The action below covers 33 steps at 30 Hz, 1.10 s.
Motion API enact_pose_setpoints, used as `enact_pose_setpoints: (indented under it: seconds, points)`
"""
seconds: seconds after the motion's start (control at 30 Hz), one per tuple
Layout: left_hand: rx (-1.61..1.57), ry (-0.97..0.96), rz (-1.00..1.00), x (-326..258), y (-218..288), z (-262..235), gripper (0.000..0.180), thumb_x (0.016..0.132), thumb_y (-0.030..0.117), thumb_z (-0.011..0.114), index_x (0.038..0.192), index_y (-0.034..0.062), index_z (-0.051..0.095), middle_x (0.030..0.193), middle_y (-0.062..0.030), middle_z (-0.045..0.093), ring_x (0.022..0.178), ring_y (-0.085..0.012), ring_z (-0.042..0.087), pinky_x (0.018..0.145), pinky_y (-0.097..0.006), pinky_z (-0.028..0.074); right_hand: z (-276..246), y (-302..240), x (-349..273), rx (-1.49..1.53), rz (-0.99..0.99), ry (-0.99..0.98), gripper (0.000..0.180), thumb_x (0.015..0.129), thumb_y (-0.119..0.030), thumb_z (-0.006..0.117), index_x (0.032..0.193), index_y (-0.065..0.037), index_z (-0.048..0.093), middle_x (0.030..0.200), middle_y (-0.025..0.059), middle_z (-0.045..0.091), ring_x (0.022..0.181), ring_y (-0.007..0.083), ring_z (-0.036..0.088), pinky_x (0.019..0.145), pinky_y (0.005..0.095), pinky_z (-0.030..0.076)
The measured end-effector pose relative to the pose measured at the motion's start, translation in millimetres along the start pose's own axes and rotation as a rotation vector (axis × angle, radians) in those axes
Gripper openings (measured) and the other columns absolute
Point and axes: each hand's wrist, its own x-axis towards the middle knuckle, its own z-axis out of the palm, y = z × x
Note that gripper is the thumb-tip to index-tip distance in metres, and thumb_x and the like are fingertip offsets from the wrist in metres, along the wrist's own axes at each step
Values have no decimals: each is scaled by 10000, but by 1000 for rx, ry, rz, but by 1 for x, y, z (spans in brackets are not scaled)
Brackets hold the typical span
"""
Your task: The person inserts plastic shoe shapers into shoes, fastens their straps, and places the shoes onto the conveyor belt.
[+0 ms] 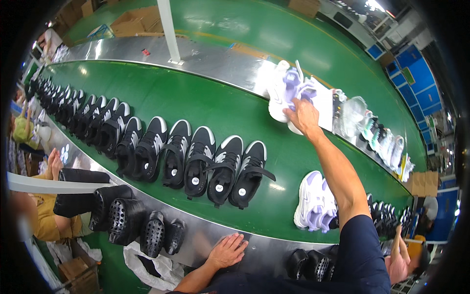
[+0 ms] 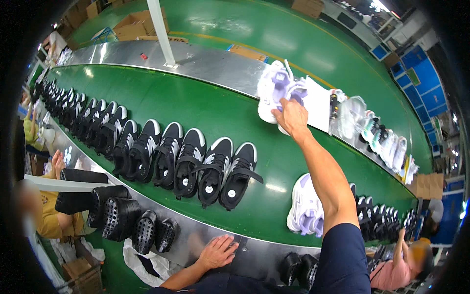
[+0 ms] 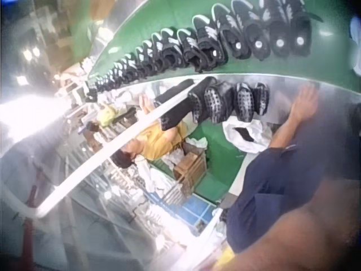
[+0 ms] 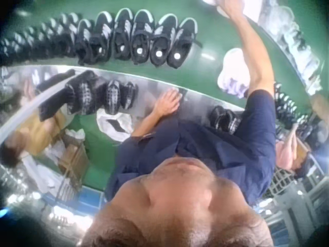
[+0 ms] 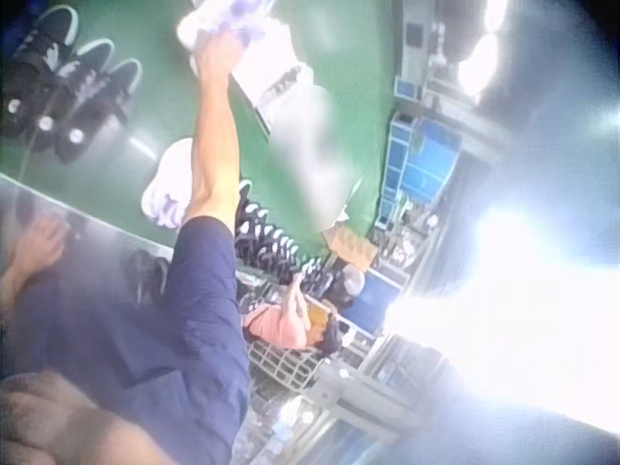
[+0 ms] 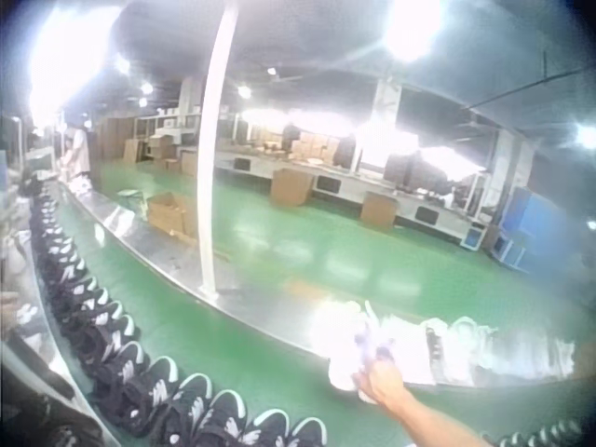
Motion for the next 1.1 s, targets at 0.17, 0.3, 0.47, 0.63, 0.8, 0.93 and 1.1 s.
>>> enact_pose_setpoints:
  seconds: [0.17,0.3,0.47,0.63,0.8,0.93,1.1]
  points:
    - [-22,47,-26,-1,0,-2,550,905,392,620,1382,123,567,1474,-138,493,1391,-307,422,1151,-432,326,29,-71,79,16,-110,47,400,864,-408,692,1089,-77,672,949,201,680,872,383,690,734,504,560]
    - [-32,28,-4,7,0,0,565,884,392,637,1375,125,557,1470,-134,495,1396,-305,415,1167,-428,306,68,-72,135,-43,-90,-3,423,889,-392,676,1191,-97,640,1076,211,674,1016,386,669,858,515,528]
    - [-65,31,22,10,0,1,570,878,397,630,1369,119,554,1464,-130,500,1397,-308,413,1172,-441,302,73,-80,123,-206,-165,124,554,849,-300,698,1347,-121,534,1217,241,603,1112,406,601,949,538,465]
    - [-12,18,-14,-6,3,-6,548,893,384,627,1371,125,559,1464,-138,498,1372,-302,441,1154,-441,328,-22,-157,-83,517,-89,-181,305,897,-324,654,964,-26,664,738,221,664,709,423,667,668,515,522]
    - [-52,-7,12,9,4,-7,553,895,380,627,1381,129,548,1478,-147,474,1385,-316,418,1152,-460,329,4,-199,-225,65,-121,-588,806,789,-532,760,1470,-209,473,1064,231,665,1078,382,608,909,483,414]
    - [-118,-72,-17,8,-4,6,502,895,360,643,1327,111,582,1403,-154,500,1371,-354,414,1136,-489,340,59,-240,-213,68,-17,-435,616,777,-545,760,1238,-152,648,1077,209,647,1056,362,611,908,480,423]
    - [-104,-31,2,14,-7,-36,428,867,253,691,1257,89,624,1300,-157,556,1310,-363,466,1096,-495,380,63,-224,-217,198,87,-366,479,818,-546,711,964,-92,762,1030,187,677,945,319,682,823,426,525]
